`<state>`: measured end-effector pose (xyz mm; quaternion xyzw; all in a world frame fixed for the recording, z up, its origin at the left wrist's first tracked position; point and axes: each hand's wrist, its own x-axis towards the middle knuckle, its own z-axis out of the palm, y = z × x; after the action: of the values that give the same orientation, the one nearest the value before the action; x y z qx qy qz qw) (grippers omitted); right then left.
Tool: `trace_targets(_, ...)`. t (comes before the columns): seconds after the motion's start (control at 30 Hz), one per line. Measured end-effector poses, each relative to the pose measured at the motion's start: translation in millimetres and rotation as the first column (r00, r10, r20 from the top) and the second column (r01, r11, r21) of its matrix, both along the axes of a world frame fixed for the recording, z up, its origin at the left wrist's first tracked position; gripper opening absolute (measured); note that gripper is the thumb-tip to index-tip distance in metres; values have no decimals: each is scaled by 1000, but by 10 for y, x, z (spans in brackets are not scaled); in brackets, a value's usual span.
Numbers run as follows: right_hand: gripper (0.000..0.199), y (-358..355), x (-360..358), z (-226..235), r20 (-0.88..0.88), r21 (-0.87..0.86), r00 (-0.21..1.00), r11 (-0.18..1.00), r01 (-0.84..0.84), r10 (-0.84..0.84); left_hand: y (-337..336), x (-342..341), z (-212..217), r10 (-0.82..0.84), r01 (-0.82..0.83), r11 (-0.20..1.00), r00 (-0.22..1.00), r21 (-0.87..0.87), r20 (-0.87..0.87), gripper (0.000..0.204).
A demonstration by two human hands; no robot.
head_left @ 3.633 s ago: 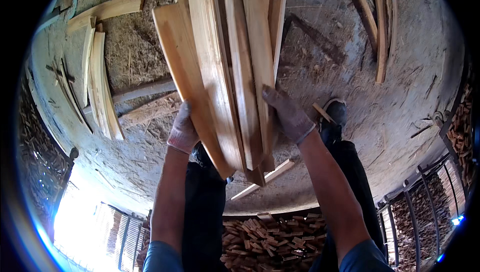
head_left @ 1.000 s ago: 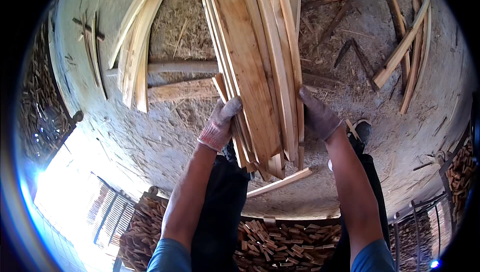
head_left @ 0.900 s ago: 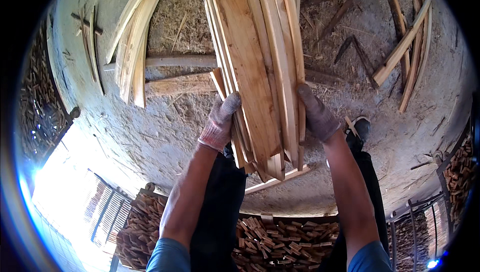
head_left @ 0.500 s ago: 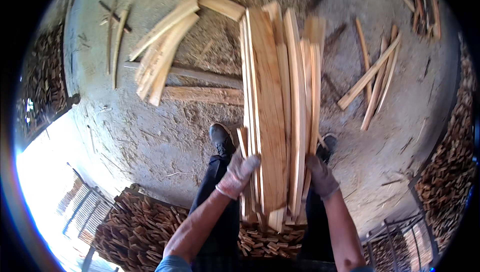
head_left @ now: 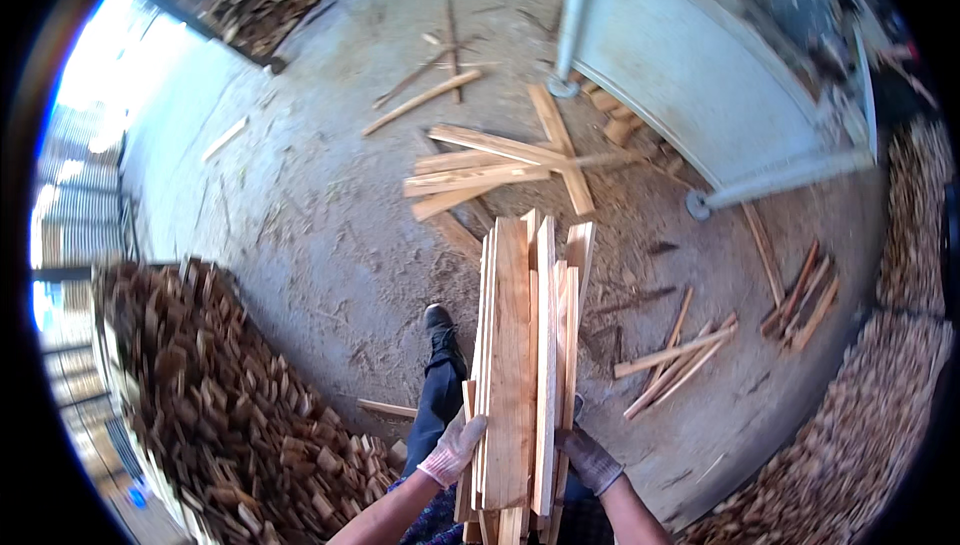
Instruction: The person gathers scattered wooden planks from the floor of a lumber yard and stacks them onto a larger pile. The person repeatedly bends down to pick up pieces of wood and places them in an organized stack.
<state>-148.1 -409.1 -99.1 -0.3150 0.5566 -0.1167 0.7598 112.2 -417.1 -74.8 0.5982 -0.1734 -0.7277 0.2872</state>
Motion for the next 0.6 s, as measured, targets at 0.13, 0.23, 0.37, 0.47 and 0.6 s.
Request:
trace_targets(0.13,58,-68,-3,42,25,-228,955,932,-281,294,284,75,435,153,-150,988,978,-34,143,66)
trace_targets(0.23,70,-345,231,388,61,20,980,982,-189,187,280,255,698,170,-185,982,954,40,249,63)
trace_targets(0.37,81,-823,624,542,186,145,978,982,-120,92,271,614,964,389,-354,912,907,-210,159,69)
trace_targets(0.47,71,-1419,1177,919,-28,-52,876,875,-482,481,205,1064,1320,521,-463,833,842,-304,144,71)
trace_targets(0.6,63,-2118,2479,2060,-60,-238,709,680,-694,703,36,1671,1699,693,-618,688,716,-381,89,71)
